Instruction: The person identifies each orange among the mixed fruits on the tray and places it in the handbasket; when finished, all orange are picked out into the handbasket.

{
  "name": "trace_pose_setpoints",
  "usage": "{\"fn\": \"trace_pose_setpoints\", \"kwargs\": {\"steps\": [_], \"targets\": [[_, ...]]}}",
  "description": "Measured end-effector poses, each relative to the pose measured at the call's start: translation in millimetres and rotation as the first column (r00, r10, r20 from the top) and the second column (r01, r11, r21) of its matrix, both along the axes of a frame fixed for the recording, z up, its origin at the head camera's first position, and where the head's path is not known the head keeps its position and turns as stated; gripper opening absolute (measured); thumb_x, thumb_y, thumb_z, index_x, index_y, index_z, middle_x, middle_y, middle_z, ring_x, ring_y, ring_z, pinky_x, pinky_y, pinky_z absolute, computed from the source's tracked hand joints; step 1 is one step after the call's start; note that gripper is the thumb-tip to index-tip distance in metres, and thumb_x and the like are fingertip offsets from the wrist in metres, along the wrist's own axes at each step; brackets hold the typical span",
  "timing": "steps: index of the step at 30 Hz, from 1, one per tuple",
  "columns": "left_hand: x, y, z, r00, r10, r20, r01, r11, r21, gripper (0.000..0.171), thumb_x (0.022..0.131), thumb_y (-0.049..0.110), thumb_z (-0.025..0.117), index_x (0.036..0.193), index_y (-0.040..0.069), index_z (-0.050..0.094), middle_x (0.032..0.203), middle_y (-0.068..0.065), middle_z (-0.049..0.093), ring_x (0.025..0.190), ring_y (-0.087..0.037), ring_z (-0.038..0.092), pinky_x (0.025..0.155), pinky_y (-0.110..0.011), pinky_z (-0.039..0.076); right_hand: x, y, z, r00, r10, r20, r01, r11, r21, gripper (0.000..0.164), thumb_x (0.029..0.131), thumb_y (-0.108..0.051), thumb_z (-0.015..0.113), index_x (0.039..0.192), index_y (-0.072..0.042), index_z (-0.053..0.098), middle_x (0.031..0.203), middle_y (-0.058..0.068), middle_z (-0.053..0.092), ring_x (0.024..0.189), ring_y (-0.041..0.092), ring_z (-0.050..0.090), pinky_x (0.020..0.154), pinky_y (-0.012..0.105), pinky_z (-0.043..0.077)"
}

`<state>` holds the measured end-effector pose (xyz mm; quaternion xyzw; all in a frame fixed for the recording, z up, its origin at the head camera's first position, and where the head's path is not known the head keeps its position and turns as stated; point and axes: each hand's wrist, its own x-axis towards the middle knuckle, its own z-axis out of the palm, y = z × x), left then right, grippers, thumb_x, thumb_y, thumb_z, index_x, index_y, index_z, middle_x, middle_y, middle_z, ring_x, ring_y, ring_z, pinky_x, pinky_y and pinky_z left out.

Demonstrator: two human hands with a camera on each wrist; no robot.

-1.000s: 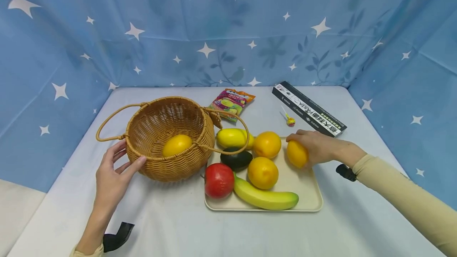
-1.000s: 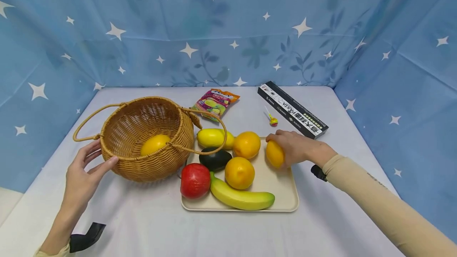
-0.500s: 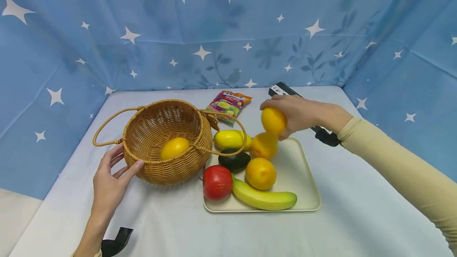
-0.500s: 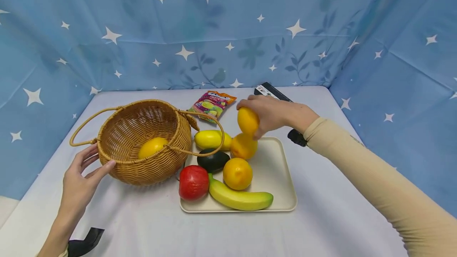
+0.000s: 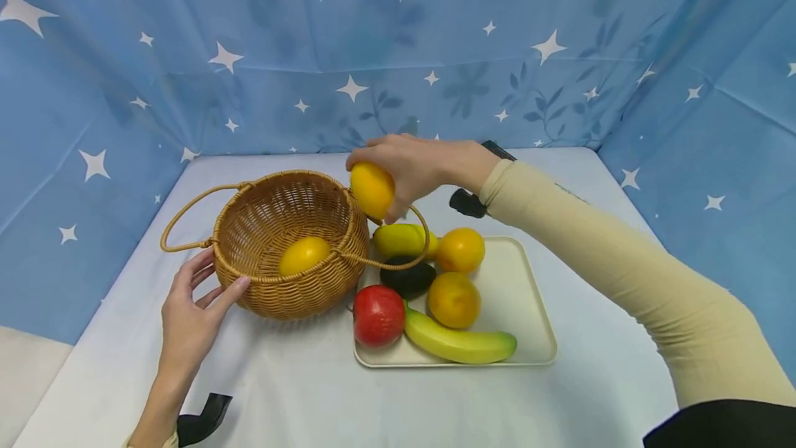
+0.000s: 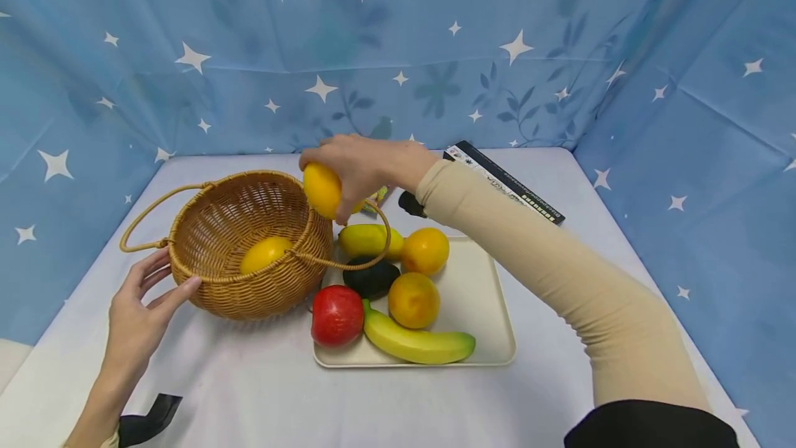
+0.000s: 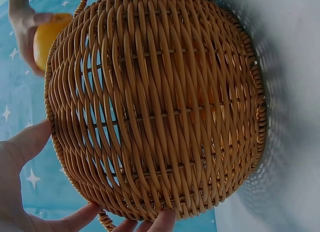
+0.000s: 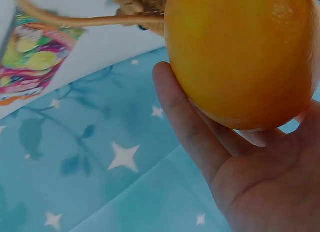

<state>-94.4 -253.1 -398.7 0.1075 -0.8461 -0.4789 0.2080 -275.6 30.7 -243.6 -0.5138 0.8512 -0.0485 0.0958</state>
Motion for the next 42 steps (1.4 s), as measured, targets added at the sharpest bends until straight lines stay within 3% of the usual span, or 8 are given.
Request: {"fn": "trace_pose_setpoints", "kwargs": {"steps": [6, 16, 23, 28, 31, 35, 42], "targets": [[0.0, 0, 0.9, 1.000, 0.008, 0.011, -0.008, 1.000, 0.006, 0.068, 0.084, 0.008, 0.074, 0.144, 0.007, 0.040, 0.139, -0.010, 0.045, 0.123, -0.025, 0.044, 0.082, 0.003, 0.042, -1.6, -54, 2.8, 1.000, 0.031, 0.006, -0.031, 0.995, 0.098, 0.081, 0.068, -0.037, 0.084, 0.136, -0.019, 0.044, 0.125, 0.004, 0.052, 0.111, 0.021, 0.046, 0.087, 0.032, 0.048], [1.2, 0, -0.4, 0.999, 0.029, 0.035, -0.030, 0.999, 0.026, 0.069, 0.085, 0.010, 0.074, 0.145, 0.010, 0.040, 0.140, -0.007, 0.043, 0.125, -0.024, 0.043, 0.082, 0.003, 0.042, 3.6, -140, -8.5, 0.998, 0.058, 0.023, -0.062, 0.978, 0.199, 0.077, 0.071, -0.039, 0.081, 0.137, -0.025, 0.043, 0.120, -0.006, 0.053, 0.106, 0.010, 0.047, 0.081, 0.022, 0.046], [1.3, 4, -1.6, 0.999, 0.026, 0.029, -0.026, 1.000, 0.017, 0.068, 0.085, 0.011, 0.073, 0.144, 0.010, 0.040, 0.140, -0.007, 0.044, 0.124, -0.024, 0.043, 0.082, 0.003, 0.041, 6.0, -167, -24.5, 0.997, 0.011, 0.073, -0.031, 0.962, 0.271, 0.083, 0.071, -0.043, 0.082, 0.140, -0.025, 0.039, 0.125, -0.006, 0.050, 0.110, 0.010, 0.046, 0.088, 0.021, 0.045], [1.2, 7, -3.7, 0.999, 0.019, 0.031, -0.020, 1.000, 0.017, 0.068, 0.085, 0.012, 0.074, 0.144, 0.009, 0.040, 0.139, -0.010, 0.044, 0.124, -0.024, 0.043, 0.081, 0.004, 0.041, 13.3, -179, -44.9, 0.998, -0.021, 0.062, -0.004, 0.921, 0.389, 0.092, 0.073, -0.048, 0.078, 0.149, -0.029, 0.029, 0.141, -0.009, 0.042, 0.124, 0.007, 0.041, 0.100, 0.020, 0.041], [0.6, 7, -3.7, 0.999, 0.023, 0.030, -0.023, 1.000, 0.016, 0.068, 0.085, 0.012, 0.074, 0.144, 0.010, 0.041, 0.139, -0.010, 0.044, 0.125, -0.025, 0.044, 0.081, 0.004, 0.041, 19.9, -185, -52.7, 0.998, -0.025, 0.054, -0.001, 0.901, 0.433, 0.087, 0.078, -0.047, 0.073, 0.150, -0.032, 0.026, 0.144, -0.011, 0.038, 0.124, 0.006, 0.039, 0.098, 0.021, 0.041], [0.3, 7, -1.4, 0.999, 0.030, 0.032, -0.031, 0.999, 0.017, 0.068, 0.085, 0.012, 0.074, 0.144, 0.011, 0.041, 0.139, -0.008, 0.043, 0.126, -0.025, 0.043, 0.082, 0.003, 0.041, 28.5, -194, -56.9, 0.996, -0.052, 0.068, 0.018, 0.901, 0.433, 0.073, 0.081, -0.042, 0.069, 0.144, -0.037, 0.032, 0.139, -0.014, 0.040, 0.115, 0.005, 0.040, 0.092, 0.024, 0.042], [-0.9, 7, 0.7, 0.999, 0.031, 0.036, -0.032, 0.999, 0.029, 0.068, 0.085, 0.011, 0.074, 0.145, 0.010, 0.040, 0.139, -0.007, 0.043, 0.126, -0.025, 0.042, 0.082, 0.004, 0.041, 37.2, -203, -59.4, 0.993, -0.097, 0.063, 0.057, 0.881, 0.469, 0.069, 0.082, -0.046, 0.068, 0.141, -0.038, 0.035, 0.139, -0.017, 0.039, 0.119, 0.001, 0.040, 0.097, 0.024, 0.039]]}}
